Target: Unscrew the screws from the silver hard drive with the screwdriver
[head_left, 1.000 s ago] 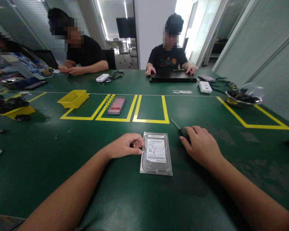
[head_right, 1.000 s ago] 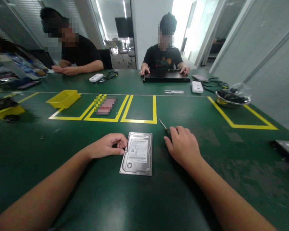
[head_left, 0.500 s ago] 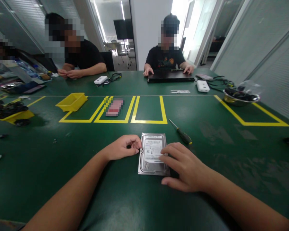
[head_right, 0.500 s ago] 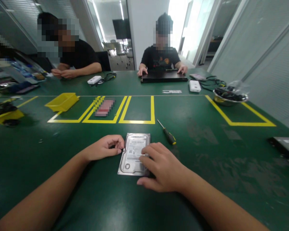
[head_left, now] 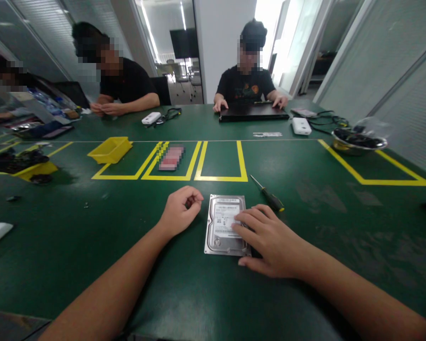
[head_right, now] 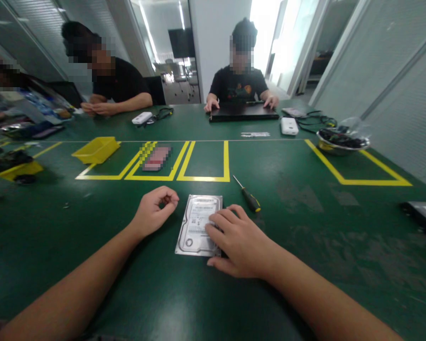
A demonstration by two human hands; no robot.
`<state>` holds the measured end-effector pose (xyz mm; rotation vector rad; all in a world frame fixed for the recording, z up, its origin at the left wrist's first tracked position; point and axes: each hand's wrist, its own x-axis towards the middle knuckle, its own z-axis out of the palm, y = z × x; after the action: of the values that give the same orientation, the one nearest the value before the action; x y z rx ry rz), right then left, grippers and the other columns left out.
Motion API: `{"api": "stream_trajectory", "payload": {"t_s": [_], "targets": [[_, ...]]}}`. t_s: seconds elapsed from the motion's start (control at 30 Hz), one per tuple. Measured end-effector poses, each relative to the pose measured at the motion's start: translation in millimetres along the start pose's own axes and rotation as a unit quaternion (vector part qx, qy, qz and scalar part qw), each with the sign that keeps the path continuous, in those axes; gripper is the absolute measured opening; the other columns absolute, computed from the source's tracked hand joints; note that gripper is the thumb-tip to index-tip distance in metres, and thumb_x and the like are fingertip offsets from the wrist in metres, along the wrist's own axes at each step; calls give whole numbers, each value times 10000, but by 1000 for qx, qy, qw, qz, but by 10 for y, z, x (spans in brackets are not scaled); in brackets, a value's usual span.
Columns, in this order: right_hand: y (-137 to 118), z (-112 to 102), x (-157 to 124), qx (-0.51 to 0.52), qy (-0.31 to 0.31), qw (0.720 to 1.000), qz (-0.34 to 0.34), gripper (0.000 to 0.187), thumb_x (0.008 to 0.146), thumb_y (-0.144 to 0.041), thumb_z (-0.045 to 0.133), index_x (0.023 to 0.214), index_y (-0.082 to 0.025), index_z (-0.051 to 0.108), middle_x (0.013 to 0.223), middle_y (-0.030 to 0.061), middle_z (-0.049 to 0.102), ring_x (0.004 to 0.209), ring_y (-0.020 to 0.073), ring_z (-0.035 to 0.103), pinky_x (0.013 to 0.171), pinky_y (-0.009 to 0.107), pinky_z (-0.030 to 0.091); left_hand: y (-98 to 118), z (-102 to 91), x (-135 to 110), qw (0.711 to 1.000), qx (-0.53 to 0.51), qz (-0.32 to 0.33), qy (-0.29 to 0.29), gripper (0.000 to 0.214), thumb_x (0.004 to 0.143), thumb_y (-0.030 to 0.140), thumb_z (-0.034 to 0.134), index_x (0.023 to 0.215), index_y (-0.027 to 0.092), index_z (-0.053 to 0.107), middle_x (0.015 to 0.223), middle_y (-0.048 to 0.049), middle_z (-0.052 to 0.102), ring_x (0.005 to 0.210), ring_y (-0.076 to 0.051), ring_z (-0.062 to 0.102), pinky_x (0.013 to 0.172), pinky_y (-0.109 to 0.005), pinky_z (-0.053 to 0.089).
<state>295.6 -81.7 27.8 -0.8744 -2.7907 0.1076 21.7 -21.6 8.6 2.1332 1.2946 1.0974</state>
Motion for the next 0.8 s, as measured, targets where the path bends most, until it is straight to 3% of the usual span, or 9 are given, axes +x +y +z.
{"api": "stream_trajectory", "payload": {"t_s": [0.17, 0.33, 0.43, 0.53, 0.6, 0.67, 0.73, 0.8], "targets": [[-40, -21, 13, 6, -20, 1000, 8, 538, 883, -504, 568, 1290, -153, 541, 1311, 157, 540, 1214, 336, 456, 1014, 525, 350, 65, -259, 14, 998, 61, -8, 8, 97, 852, 214, 570, 878, 158, 645, 817, -24, 642, 706, -137, 591, 673, -258, 472], [-52, -18, 2, 15, -20, 1000, 14, 543, 871, -488, 586, 1294, -150, 540, 1320, 162, 529, 1213, 341, 452, 1010, 527, 380, -64, -722, -47, 977, 205, -52, -14, 200, 872, 335, 559, 951, 182, 662, 872, -37, 673, 763, -182, 620, 699, -288, 493], [-57, -4, -5, 18, -12, 1000, 13, 560, 865, -475, 598, 1310, -142, 535, 1320, 175, 529, 1207, 346, 457, 997, 533, 399, -270, -1052, -130, 935, 324, -125, -74, 281, 868, 376, 528, 1012, 181, 672, 966, -71, 687, 853, -231, 634, 783, -336, 508], [-65, 7, -8, 18, -5, 1000, 14, 570, 857, -455, 612, 1323, -139, 530, 1326, 184, 524, 1206, 351, 457, 986, 539, 416, -474, -1357, -243, 847, 451, -224, -171, 458, 880, 423, 497, 1226, 149, 619, 1226, -164, 623, 1078, -340, 583, 913, -456, 480], [-69, 9, -8, 20, -7, 1000, 15, 572, 855, -452, 613, 1325, -137, 528, 1329, 185, 521, 1209, 354, 453, 987, 545, 422, -575, -1542, -333, 817, 487, -263, -161, 532, 892, 418, 462, 1295, 87, 567, 1298, -260, 555, 1150, -455, 505, 881, -575, 457], [-70, 7, -6, 20, -11, 1000, 17, 571, 858, -454, 607, 1326, -136, 527, 1335, 183, 516, 1215, 357, 448, 992, 551, 423, -665, -1720, -430, 776, 533, -300, -154, 536, 913, 412, 403, 1288, 55, 544, 1318, -290, 517, 1181, -482, 463, 862, -567, 465], [-68, 4, -4, 22, -14, 1000, 18, 571, 861, -456, 602, 1328, -136, 526, 1337, 183, 512, 1217, 357, 446, 994, 552, 426, -769, -1885, -528, 761, 538, -330, -149, 509, 909, 398, 383, 1232, 48, 562, 1285, -297, 529, 1147, -468, 486, 825, -529, 485], [-62, 3, -2, 25, -16, 999, 19, 571, 862, -458, 602, 1329, -139, 524, 1339, 181, 509, 1220, 355, 444, 997, 551, 427, -892, -2020, -618, 764, 508, -375, -132, 480, 859, 377, 435, 1197, 70, 583, 1243, -277, 568, 1073, -438, 529, 776, -512, 502]]}}
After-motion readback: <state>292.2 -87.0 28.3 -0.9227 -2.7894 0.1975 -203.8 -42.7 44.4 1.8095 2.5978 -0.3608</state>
